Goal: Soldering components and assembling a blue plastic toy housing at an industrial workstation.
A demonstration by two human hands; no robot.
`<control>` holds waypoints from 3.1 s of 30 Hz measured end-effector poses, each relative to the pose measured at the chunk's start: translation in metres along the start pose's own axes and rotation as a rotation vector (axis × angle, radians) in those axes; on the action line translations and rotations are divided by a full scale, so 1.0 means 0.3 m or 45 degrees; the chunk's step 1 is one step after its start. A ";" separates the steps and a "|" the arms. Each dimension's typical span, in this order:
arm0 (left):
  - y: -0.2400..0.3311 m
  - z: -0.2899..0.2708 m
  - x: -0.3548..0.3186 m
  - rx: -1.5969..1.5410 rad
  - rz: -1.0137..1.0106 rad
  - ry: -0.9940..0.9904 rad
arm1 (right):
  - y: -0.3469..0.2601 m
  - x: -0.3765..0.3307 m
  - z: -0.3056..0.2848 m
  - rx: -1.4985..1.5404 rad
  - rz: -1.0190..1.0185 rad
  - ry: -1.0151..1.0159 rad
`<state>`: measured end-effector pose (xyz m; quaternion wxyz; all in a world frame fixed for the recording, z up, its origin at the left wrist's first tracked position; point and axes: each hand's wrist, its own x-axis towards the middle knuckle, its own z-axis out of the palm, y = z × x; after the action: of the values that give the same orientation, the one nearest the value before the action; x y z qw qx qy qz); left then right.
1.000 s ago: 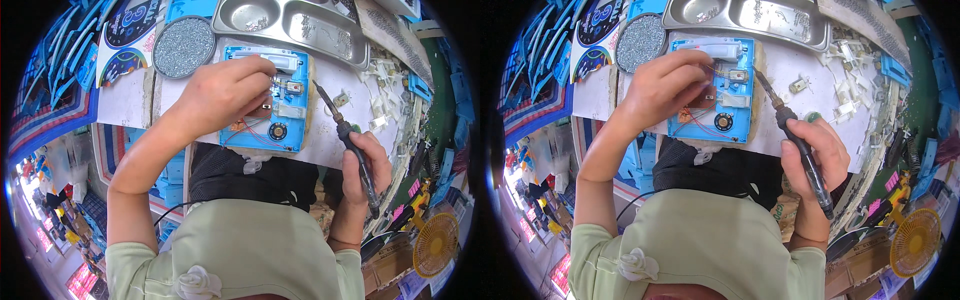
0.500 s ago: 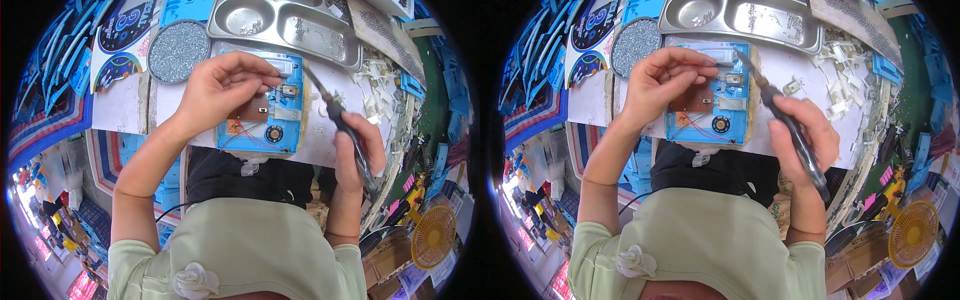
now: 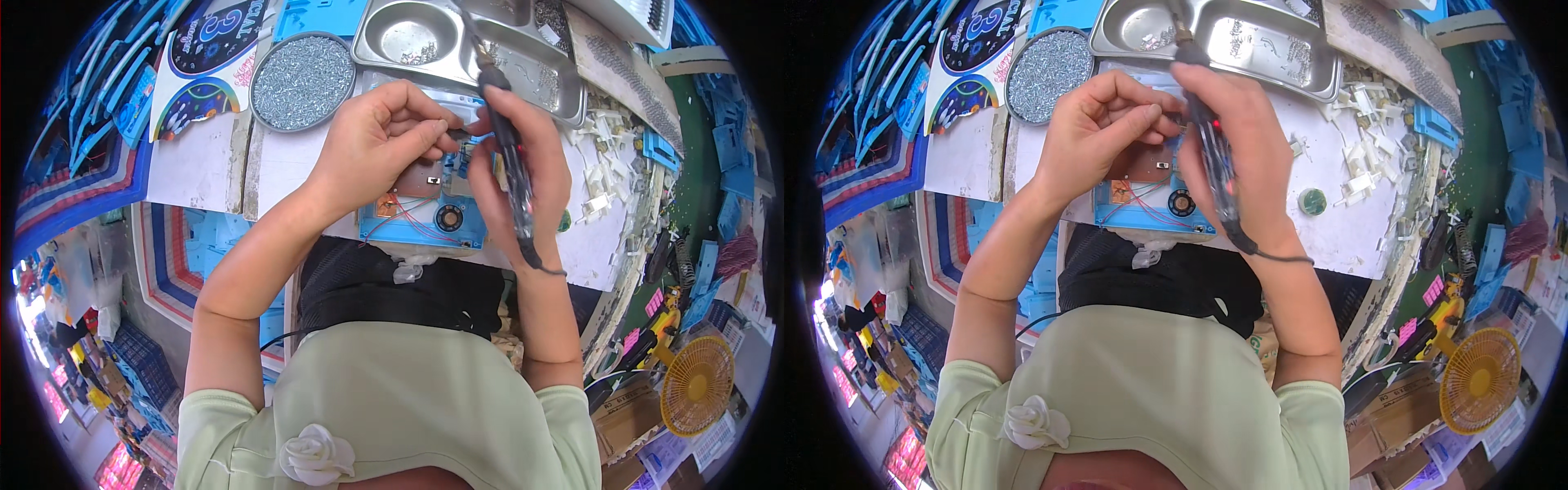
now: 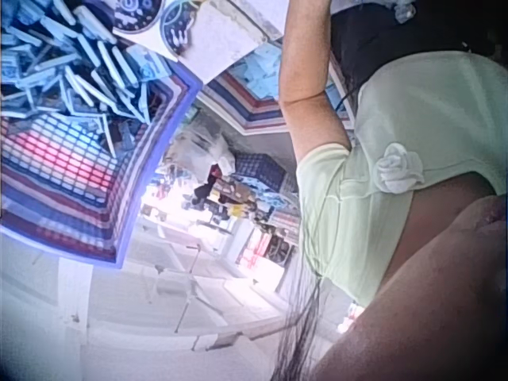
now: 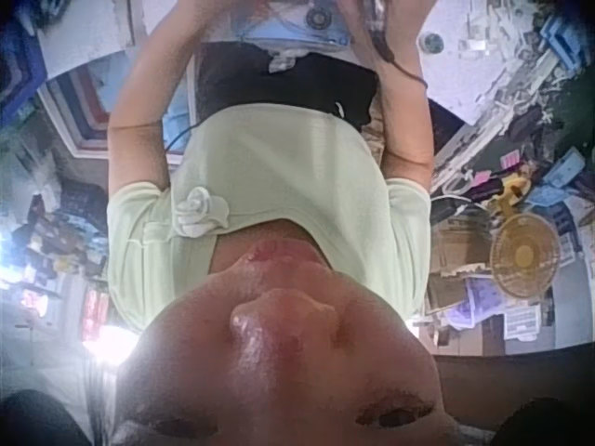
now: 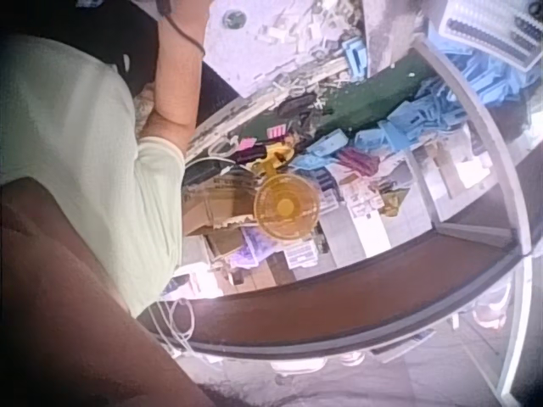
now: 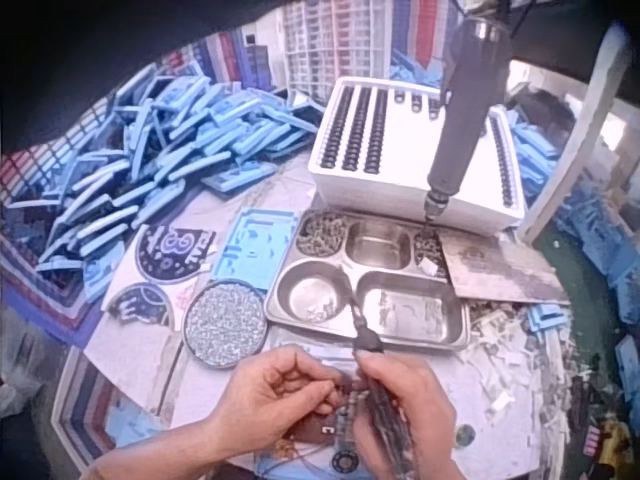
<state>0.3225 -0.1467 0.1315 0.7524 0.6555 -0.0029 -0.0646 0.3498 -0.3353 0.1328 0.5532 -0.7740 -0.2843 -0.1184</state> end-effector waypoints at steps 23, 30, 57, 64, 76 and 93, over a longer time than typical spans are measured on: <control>0.008 0.015 -0.005 0.725 0.373 0.075 | 0.017 -0.017 0.042 0.130 0.184 0.174; 0.014 0.023 -0.021 1.101 0.533 0.243 | -0.004 -0.043 -0.054 -0.096 0.044 0.172; 0.071 0.029 0.021 1.289 0.116 0.099 | -0.019 -0.099 -0.172 -0.052 -0.161 -0.205; 0.007 -0.015 -0.023 0.846 0.420 0.104 | -0.024 -0.111 -0.162 0.082 0.045 -0.018; -0.007 0.020 -0.025 0.452 0.284 0.324 | 0.012 0.024 0.012 0.208 0.252 0.065; -0.020 0.021 -0.024 0.723 0.392 0.127 | 0.008 -0.008 0.019 0.393 0.291 0.134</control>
<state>0.3144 -0.1529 0.1272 0.5396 0.8335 -0.0831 0.0855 0.3485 -0.3314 0.1276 0.6893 -0.7000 -0.1799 -0.0503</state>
